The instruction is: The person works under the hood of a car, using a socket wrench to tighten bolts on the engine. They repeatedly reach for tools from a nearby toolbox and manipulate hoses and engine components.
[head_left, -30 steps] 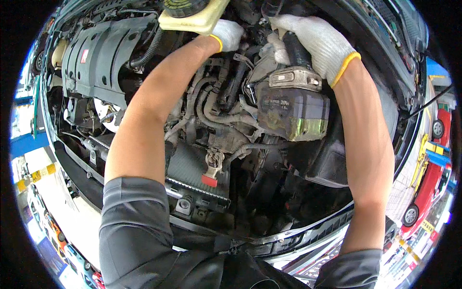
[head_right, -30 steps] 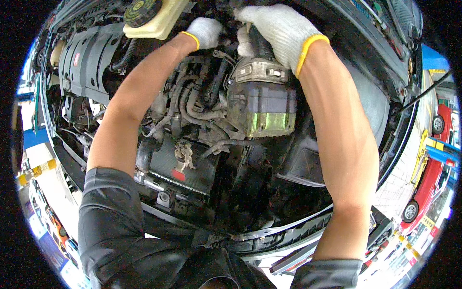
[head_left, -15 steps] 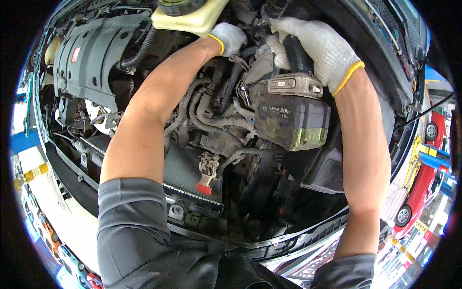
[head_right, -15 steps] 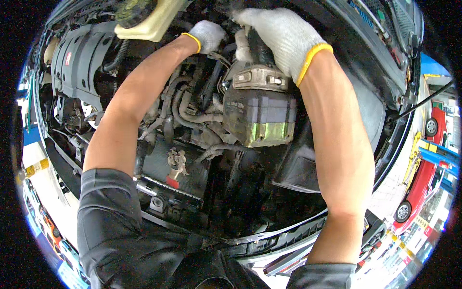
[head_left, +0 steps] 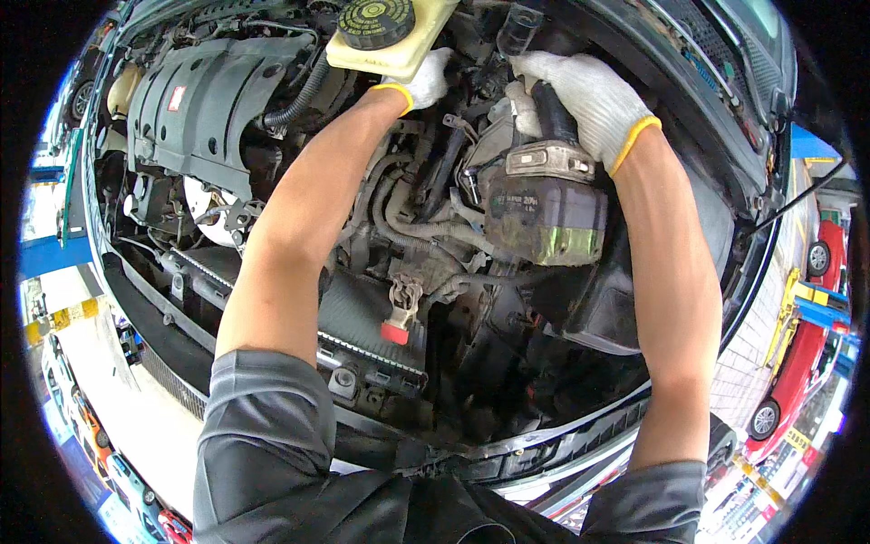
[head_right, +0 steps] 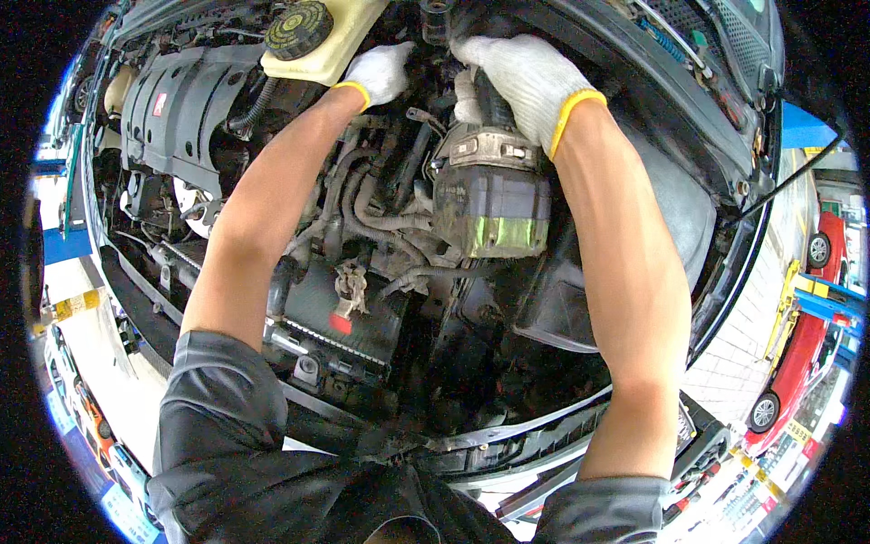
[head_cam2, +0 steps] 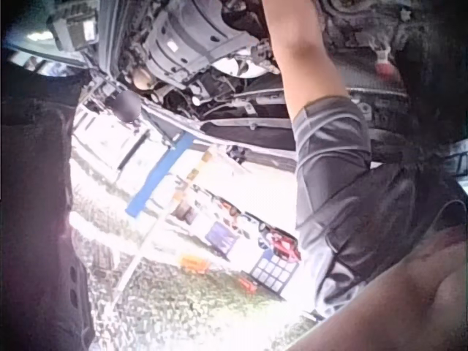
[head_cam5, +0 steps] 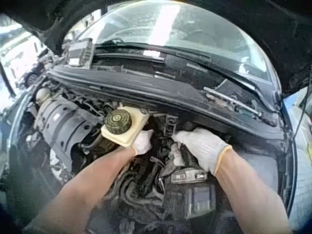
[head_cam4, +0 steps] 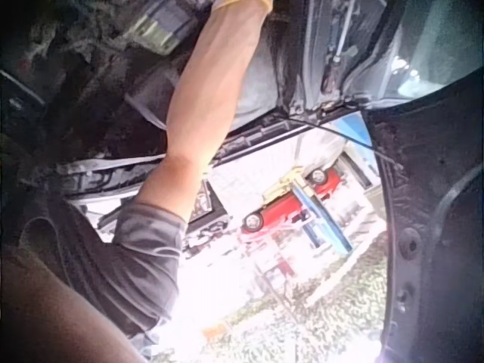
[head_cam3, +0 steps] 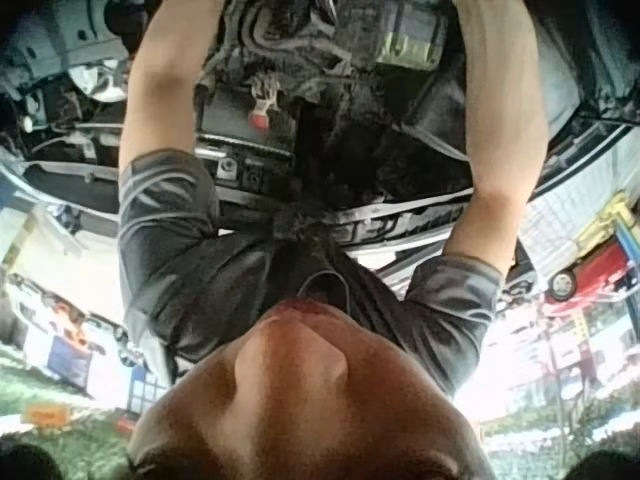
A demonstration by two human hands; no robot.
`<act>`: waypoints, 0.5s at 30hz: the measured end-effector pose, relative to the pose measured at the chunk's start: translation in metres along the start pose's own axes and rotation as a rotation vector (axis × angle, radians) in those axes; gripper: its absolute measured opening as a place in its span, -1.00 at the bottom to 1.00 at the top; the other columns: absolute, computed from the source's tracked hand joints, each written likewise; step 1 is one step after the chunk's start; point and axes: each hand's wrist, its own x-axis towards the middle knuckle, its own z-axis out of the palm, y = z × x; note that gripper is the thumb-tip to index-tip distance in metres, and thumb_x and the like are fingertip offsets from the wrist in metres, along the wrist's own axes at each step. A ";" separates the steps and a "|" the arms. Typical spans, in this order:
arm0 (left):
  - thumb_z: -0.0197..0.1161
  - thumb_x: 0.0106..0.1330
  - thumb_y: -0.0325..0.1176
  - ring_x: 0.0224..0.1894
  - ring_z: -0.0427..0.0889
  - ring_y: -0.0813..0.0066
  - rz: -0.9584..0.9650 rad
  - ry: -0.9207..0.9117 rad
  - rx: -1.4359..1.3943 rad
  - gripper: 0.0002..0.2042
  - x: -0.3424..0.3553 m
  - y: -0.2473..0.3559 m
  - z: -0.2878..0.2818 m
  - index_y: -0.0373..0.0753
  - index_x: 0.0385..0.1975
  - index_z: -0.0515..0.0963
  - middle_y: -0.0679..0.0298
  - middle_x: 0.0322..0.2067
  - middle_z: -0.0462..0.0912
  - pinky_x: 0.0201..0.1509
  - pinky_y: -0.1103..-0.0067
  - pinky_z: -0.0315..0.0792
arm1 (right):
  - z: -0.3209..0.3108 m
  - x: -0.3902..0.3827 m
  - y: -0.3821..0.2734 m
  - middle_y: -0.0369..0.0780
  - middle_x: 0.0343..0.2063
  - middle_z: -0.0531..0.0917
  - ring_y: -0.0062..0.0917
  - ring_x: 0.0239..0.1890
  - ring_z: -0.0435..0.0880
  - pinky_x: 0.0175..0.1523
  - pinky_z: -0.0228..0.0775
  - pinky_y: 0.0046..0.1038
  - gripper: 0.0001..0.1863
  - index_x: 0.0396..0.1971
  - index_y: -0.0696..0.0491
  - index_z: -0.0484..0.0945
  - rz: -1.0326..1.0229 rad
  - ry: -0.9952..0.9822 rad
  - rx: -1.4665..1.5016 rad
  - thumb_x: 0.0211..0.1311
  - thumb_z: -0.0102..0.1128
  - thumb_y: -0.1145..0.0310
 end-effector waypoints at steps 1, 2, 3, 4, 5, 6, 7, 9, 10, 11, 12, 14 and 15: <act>0.34 0.44 -0.28 0.19 0.77 -0.29 -0.044 0.080 -0.168 -0.56 -0.014 0.019 -0.009 -0.24 0.29 0.61 -0.20 0.09 0.82 0.28 0.01 0.65 | -0.007 0.002 0.004 -0.10 -0.39 0.74 -0.32 -0.49 0.73 -0.40 0.70 -0.26 -0.69 -0.17 0.20 0.69 0.007 0.007 0.011 0.52 0.47 0.22; 0.31 0.51 -0.28 0.22 0.73 -0.32 -0.054 -0.014 -0.303 -0.62 -0.020 0.043 -0.032 -0.23 0.26 0.62 -0.20 0.08 0.82 0.31 0.01 0.61 | -0.017 0.003 0.004 -0.10 -0.38 0.74 -0.32 -0.49 0.73 -0.39 0.70 -0.26 -0.69 -0.17 0.21 0.69 0.003 0.023 0.023 0.52 0.47 0.22; 0.31 0.55 -0.23 0.21 0.77 -0.19 -0.029 -0.041 -0.410 -0.62 -0.035 0.052 -0.050 -0.26 0.26 0.62 -0.12 0.08 0.83 0.33 0.12 0.62 | -0.020 0.006 0.006 -0.09 -0.39 0.75 -0.29 -0.49 0.74 -0.37 0.70 -0.25 -0.71 -0.17 0.20 0.70 0.034 -0.012 0.066 0.54 0.44 0.23; 0.33 0.56 -0.24 0.23 0.78 -0.05 -0.022 -0.054 -0.511 -0.62 -0.054 0.059 -0.066 -0.28 0.27 0.62 -0.05 0.10 0.83 0.36 0.20 0.60 | -0.017 0.002 0.003 -0.10 -0.38 0.76 -0.33 -0.47 0.75 -0.36 0.70 -0.29 -0.70 -0.20 0.22 0.71 0.027 -0.017 0.076 0.53 0.46 0.24; 0.35 0.58 -0.25 0.24 0.79 0.09 -0.004 -0.065 -0.616 -0.62 -0.068 0.067 -0.082 -0.29 0.27 0.61 0.03 0.13 0.83 0.40 0.27 0.59 | -0.014 -0.006 -0.002 -0.10 -0.38 0.76 -0.37 -0.46 0.76 -0.35 0.70 -0.34 -0.70 -0.23 0.23 0.72 0.015 -0.013 0.083 0.51 0.48 0.24; 0.38 0.59 -0.27 0.26 0.76 0.21 -0.037 -0.095 -0.829 -0.61 -0.088 0.062 -0.086 -0.30 0.29 0.61 0.10 0.17 0.80 0.42 0.32 0.57 | -0.011 -0.001 -0.002 -0.08 -0.38 0.75 -0.32 -0.47 0.75 -0.36 0.71 -0.31 -0.69 -0.21 0.23 0.70 0.029 -0.029 0.094 0.53 0.48 0.24; 0.41 0.60 -0.28 0.27 0.72 0.34 -0.072 -0.128 -1.045 -0.60 -0.107 0.057 -0.086 -0.31 0.32 0.60 0.18 0.20 0.78 0.44 0.38 0.55 | -0.008 0.004 0.000 -0.09 -0.39 0.75 -0.33 -0.47 0.75 -0.38 0.68 -0.32 -0.70 -0.17 0.21 0.71 0.006 -0.055 0.086 0.54 0.47 0.24; 0.45 0.63 -0.35 0.31 0.68 0.44 -0.187 -0.179 -1.216 -0.58 -0.139 0.089 -0.131 -0.38 0.37 0.60 0.20 0.25 0.75 0.51 0.41 0.53 | -0.015 0.005 0.003 -0.07 -0.43 0.78 -0.29 -0.49 0.77 -0.31 0.65 -0.23 -0.68 -0.21 0.21 0.73 -0.019 -0.032 0.026 0.59 0.35 0.20; 0.45 0.63 -0.33 0.31 0.68 0.46 -0.234 -0.206 -1.176 -0.56 -0.155 0.097 -0.154 -0.37 0.39 0.60 0.20 0.27 0.76 0.50 0.43 0.53 | -0.016 0.007 0.004 -0.06 -0.44 0.78 -0.28 -0.49 0.77 -0.32 0.65 -0.22 -0.68 -0.20 0.21 0.72 -0.025 -0.037 0.010 0.60 0.35 0.21; 0.45 0.64 -0.31 0.31 0.69 0.47 -0.285 -0.231 -1.134 -0.55 -0.170 0.101 -0.171 -0.36 0.40 0.61 0.20 0.28 0.76 0.49 0.45 0.53 | -0.016 0.012 0.006 -0.05 -0.44 0.78 -0.28 -0.50 0.77 -0.33 0.64 -0.21 -0.68 -0.18 0.22 0.72 -0.030 -0.046 -0.006 0.60 0.34 0.21; 0.50 0.61 -0.26 0.03 0.62 0.64 -0.277 -0.187 -1.166 -0.56 -0.185 0.102 -0.178 -0.27 0.38 0.65 0.33 0.13 0.79 0.13 0.57 0.46 | -0.015 0.011 0.006 -0.05 -0.44 0.79 -0.28 -0.50 0.78 -0.35 0.64 -0.20 -0.68 -0.17 0.22 0.72 -0.035 -0.050 -0.023 0.61 0.33 0.21; 0.53 0.59 -0.23 -0.27 0.53 0.76 -0.338 -0.161 -1.170 -0.60 -0.208 0.114 -0.203 -0.21 0.32 0.69 0.49 -0.14 0.72 -0.18 0.67 0.38 | -0.008 0.003 0.003 -0.07 -0.44 0.78 -0.31 -0.49 0.76 -0.34 0.64 -0.25 -0.69 -0.12 0.20 0.74 -0.003 -0.049 0.037 0.61 0.36 0.20; 0.55 0.57 -0.21 -0.42 0.49 0.82 -0.368 -0.149 -1.172 -0.61 -0.220 0.120 -0.213 -0.18 0.28 0.71 0.57 -0.27 0.69 -0.34 0.72 0.34 | -0.006 -0.001 0.001 -0.08 -0.44 0.77 -0.32 -0.49 0.75 -0.33 0.64 -0.27 -0.69 -0.09 0.20 0.74 0.011 -0.049 0.062 0.61 0.37 0.20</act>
